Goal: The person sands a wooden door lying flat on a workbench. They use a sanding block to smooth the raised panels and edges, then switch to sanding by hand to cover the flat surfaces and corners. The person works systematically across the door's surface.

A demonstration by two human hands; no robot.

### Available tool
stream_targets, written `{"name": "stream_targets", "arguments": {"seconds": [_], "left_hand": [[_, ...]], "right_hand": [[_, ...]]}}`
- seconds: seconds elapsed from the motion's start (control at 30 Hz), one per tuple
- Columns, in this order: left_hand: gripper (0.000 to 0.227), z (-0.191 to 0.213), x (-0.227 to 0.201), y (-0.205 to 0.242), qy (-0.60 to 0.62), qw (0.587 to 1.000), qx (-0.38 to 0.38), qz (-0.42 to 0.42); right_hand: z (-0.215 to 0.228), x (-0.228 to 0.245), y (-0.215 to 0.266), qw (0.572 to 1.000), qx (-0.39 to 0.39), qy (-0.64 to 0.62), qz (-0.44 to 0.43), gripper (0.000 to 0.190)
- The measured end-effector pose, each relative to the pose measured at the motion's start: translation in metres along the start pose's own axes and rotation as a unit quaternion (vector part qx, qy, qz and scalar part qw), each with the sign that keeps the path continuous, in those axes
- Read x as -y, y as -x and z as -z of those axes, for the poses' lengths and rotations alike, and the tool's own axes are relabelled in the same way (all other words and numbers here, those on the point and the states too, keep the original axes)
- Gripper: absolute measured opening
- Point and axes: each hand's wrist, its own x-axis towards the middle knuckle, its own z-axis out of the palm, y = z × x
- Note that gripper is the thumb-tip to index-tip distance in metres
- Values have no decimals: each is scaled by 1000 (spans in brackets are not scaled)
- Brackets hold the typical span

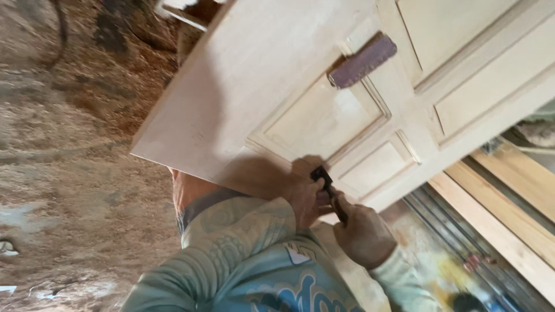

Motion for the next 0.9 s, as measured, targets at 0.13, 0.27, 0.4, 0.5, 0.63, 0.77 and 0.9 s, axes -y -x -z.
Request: {"name": "stream_targets", "arguments": {"seconds": [0.13, 0.27, 0.4, 0.5, 0.63, 0.77, 0.9], "left_hand": [[9, -9, -1, 3, -65, 986, -147, -33], [22, -6, 9, -3, 3, 998, -13, -55], [31, 11, 22, -14, 14, 999, -21, -29], [32, 16, 22, -18, 14, 999, -25, -24], [31, 12, 19, -13, 20, 1000, -17, -11], [33, 9, 13, -7, 14, 1000, -16, -10], [37, 7, 12, -2, 6, 1000, 6, 1]], "right_hand": [[-1, -9, 0, 1000, 14, -14, 7, 68], [4, -7, 1, 1000, 3, 7, 18, 57], [2, -5, 5, 1000, 6, 12, 18, 50], [4, -1, 4, 1000, 10, 24, 10, 48], [6, 6, 4, 1000, 6, 26, 8, 53], [6, 12, 3, 999, 6, 43, 12, 48], [9, 16, 4, 996, 42, 62, -49, 44]]}}
